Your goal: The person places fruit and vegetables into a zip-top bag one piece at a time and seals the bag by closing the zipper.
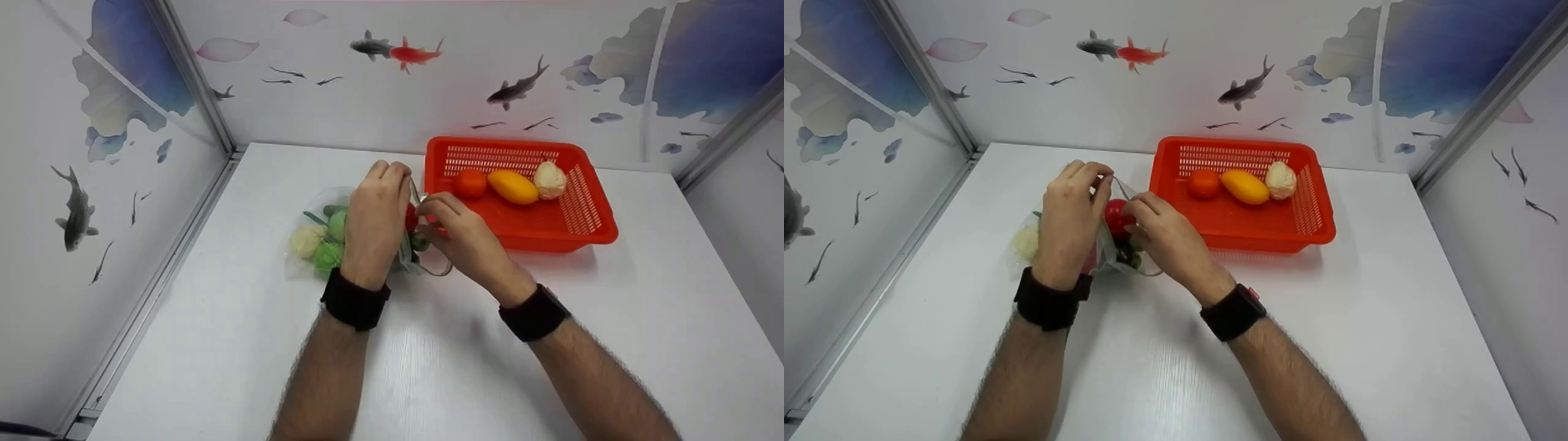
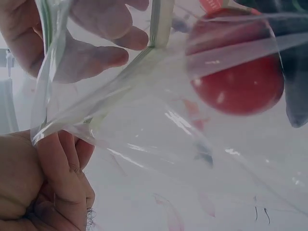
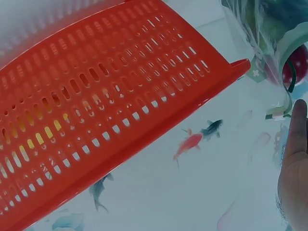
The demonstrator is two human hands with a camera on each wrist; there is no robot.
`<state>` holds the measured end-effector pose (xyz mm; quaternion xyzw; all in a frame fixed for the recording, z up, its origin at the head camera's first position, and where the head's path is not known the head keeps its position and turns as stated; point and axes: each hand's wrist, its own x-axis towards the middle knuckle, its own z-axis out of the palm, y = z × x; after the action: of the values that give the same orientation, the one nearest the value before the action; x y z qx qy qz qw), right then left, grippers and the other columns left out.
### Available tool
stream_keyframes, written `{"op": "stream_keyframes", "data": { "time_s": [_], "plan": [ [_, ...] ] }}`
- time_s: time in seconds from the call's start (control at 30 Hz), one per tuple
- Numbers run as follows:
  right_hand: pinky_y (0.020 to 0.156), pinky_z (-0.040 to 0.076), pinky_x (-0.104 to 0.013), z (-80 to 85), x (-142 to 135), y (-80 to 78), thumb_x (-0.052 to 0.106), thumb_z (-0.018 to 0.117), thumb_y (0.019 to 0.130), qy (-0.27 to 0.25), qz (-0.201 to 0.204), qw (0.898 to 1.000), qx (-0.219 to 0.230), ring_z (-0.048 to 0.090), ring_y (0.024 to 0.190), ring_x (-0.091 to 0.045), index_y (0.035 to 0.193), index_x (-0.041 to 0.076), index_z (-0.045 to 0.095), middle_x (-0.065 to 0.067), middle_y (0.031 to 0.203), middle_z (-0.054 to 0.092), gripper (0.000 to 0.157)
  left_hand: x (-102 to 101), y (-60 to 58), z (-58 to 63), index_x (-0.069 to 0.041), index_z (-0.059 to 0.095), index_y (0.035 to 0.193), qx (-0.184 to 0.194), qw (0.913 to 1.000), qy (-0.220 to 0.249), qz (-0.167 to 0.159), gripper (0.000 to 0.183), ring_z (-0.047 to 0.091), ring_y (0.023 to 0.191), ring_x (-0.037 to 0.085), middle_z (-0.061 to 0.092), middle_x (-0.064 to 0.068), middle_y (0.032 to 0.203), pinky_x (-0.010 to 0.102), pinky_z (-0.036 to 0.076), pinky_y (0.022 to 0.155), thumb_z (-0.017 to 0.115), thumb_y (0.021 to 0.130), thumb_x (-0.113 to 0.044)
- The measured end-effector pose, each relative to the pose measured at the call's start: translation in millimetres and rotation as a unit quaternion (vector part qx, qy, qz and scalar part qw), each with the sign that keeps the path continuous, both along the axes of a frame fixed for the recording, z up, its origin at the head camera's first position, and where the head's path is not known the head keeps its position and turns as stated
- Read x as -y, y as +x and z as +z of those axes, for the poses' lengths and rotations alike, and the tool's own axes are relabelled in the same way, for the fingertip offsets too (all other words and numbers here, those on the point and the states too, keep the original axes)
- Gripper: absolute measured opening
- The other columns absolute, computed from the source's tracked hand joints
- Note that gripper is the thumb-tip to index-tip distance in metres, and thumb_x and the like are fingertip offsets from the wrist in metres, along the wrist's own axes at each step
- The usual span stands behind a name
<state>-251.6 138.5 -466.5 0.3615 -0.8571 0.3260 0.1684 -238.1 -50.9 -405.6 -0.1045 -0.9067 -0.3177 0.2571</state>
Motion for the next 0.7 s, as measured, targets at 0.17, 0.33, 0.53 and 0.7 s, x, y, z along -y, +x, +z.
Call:
{"op": "stream_keyframes", "data": {
  "time_s": [0.17,0.33,0.53,0.7],
  "plan": [
    [0.101,0.073,-0.044,2.4,-8.8,-7.5,0.002,0.087,0.104,-0.003,-0.014,1.000,-0.003,0.082,0.123,-0.029,0.132,0.002,0.073,-0.016,0.134,0.074,0.031,0.3,-0.4,-1.0,-0.002,0.083,0.121,-0.007,0.9999,0.010,-0.006,0.016,0.082,0.096,0.028,0.079,0.016,0.109,0.037,0.073,0.090,0.072,0.118,-0.012],
    [0.103,0.073,-0.045,7.6,-22.2,-19.8,0.002,0.084,0.107,0.001,-0.038,0.999,-0.003,0.080,0.124,-0.031,0.132,0.000,0.072,-0.017,0.136,0.072,0.027,0.5,-0.8,-1.3,-0.001,0.083,0.119,-0.015,0.9998,0.013,-0.009,0.016,0.081,0.094,0.028,0.078,0.016,0.107,0.037,0.073,0.087,0.072,0.118,-0.012],
    [0.115,0.068,-0.050,13.1,-38.9,-37.3,0.008,0.081,0.111,0.035,-0.077,0.995,0.051,0.076,0.131,-0.037,0.141,0.000,0.071,-0.018,0.146,0.069,0.032,0.5,-1.2,-1.3,-0.002,0.083,0.119,-0.012,0.9998,0.013,-0.007,0.015,0.082,0.096,0.029,0.078,0.016,0.106,0.037,0.074,0.091,0.072,0.118,-0.011],
    [0.126,0.060,-0.056,15.0,-53.8,-52.6,0.017,0.080,0.114,0.067,-0.107,0.987,0.098,0.068,0.143,-0.041,0.152,0.003,0.067,-0.018,0.155,0.066,0.043,-0.1,-1.2,-1.1,-0.002,0.084,0.120,-0.008,0.9999,0.012,-0.007,0.015,0.083,0.097,0.029,0.079,0.016,0.107,0.037,0.074,0.094,0.072,0.118,-0.012]
  ]
}}
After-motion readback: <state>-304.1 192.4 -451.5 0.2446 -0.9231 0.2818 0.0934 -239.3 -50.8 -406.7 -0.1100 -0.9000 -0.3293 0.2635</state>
